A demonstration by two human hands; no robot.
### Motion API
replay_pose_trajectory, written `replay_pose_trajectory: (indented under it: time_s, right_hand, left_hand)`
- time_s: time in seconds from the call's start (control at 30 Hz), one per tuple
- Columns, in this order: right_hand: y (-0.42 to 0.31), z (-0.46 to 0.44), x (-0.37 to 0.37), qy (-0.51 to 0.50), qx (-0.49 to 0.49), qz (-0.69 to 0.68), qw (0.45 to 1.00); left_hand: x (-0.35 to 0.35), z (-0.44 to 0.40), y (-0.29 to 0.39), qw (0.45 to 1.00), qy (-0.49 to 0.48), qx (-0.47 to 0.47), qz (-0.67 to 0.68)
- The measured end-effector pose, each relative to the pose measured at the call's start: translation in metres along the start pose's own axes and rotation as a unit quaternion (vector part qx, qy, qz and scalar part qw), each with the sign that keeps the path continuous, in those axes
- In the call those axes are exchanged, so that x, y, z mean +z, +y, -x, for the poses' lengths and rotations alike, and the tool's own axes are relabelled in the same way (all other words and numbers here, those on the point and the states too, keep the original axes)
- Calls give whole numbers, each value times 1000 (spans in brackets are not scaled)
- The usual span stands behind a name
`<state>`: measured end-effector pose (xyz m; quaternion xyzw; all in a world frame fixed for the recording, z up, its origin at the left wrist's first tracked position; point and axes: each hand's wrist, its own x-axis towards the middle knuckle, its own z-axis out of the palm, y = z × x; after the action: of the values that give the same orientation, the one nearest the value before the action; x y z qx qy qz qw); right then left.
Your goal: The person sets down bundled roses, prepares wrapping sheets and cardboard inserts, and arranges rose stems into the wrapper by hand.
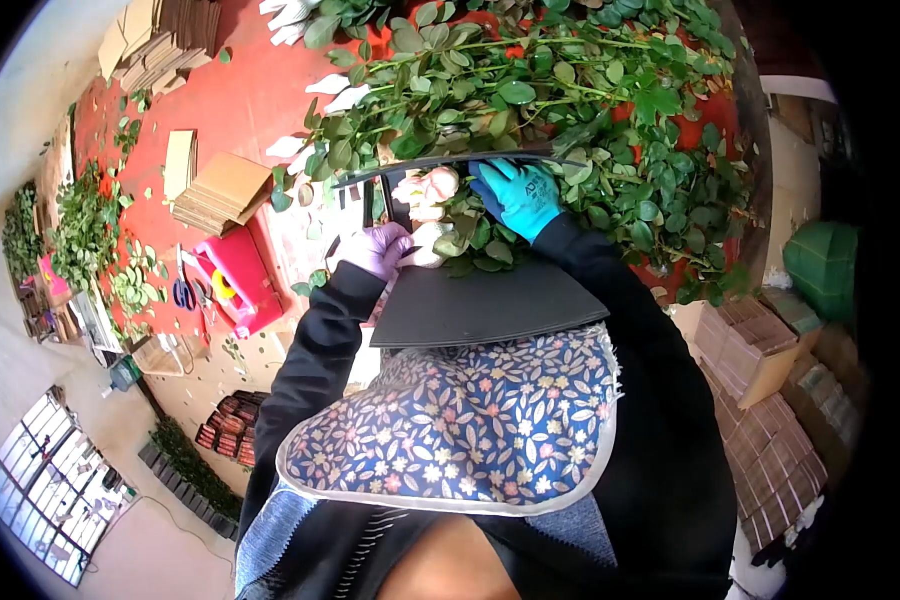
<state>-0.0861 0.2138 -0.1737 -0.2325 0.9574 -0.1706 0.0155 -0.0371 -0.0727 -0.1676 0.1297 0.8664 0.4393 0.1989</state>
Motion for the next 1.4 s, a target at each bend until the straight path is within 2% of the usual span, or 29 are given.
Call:
replay_pose_trajectory:
  time_s: [0.13,0.2,0.27,0.33,0.4,0.43,0.47,0.53,0.6,0.63,0.67,0.7,0.73,0.77,0.8,0.83,0.87,0.9,0.93,1.0,1.07,1.1,1.17,1.23,1.37,1.4]
  right_hand:
    - [-2,-2,-5,38,-20,-9,999]
    - [-2,-2,-3,58,-27,-7,998]
    - [-4,-1,-7,62,-28,-4,998]
    - [-5,-2,-9,45,-26,-4,999]
    - [-7,-4,-16,52,-54,5,997]
    - [-11,-5,-22,35,-43,-5,998]
    - [-14,-6,-28,17,-30,-14,999]
    - [-15,-10,-44,-68,-11,-71,995]
    - [-22,-17,-72,-89,-54,-70,992]
    - [-32,-23,-94,-111,-58,-54,991]
    - [-45,-27,-116,-137,-63,-37,988]
    - [-56,-29,-130,-113,-72,-27,991]
    - [-74,-37,-148,-121,-82,-33,989]
    - [-78,-36,-147,-149,-111,-80,979]
    - [-81,-36,-143,-177,-138,-127,966]
    - [-89,-38,-134,-200,-148,-207,946]
    - [-86,-35,-115,-264,-143,-223,927]
    - [-84,-34,-97,-309,-151,-166,924]
    - [-79,-33,-81,-351,-160,-107,917]
    - [-60,-21,-50,-363,-184,-35,913]
    - [-64,-23,-52,-402,-166,21,901]
    - [-68,-26,-53,-415,-154,29,896]
    - [-66,-26,-49,-434,-148,43,888]
    - [-61,-25,-38,-370,-169,-64,911]
    - [-57,-24,-25,-426,-130,-90,891]
    - [-58,-23,-23,-429,-115,-83,892]
  left_hand:
    - [-17,5,-6,999,37,9,37]
    - [-44,21,-34,971,185,-9,-150]
    - [-93,61,-29,980,154,-38,-120]
    - [-104,113,-12,995,23,-63,-69]
    - [-102,174,-7,979,-133,-141,-58]
    - [-95,212,-29,969,-117,-207,-64]
    - [-86,250,-63,954,-104,-273,-70]
    - [-73,314,-126,877,-155,-383,-246]
    - [-55,323,-127,808,-224,-431,-334]
    - [-57,291,-108,809,-273,-444,-272]
    - [-37,288,-129,837,-257,-397,-275]
    - [-32,258,-117,846,-282,-382,-244]
    - [-28,222,-99,866,-297,-305,-263]
    - [-33,193,-71,929,-191,-220,-229]
    - [-43,156,-29,968,-68,-175,-166]
    - [-50,123,-10,984,-54,-123,-116]
    - [-45,99,-2,994,27,-50,-94]
    - [-44,75,2,999,30,-25,-27]
    - [-42,56,6,1000,7,-21,-11]
    - [-36,32,9,994,-81,-34,-71]
    - [-23,18,-3,987,-142,6,-82]
    - [-19,17,-4,989,-123,32,-74]
    - [-14,13,-4,989,-121,16,-89]
    - [-11,7,-7,983,-128,17,-130]
    - [0,2,-13,983,-106,25,-145]
    - [0,5,-13,984,-75,40,-157]
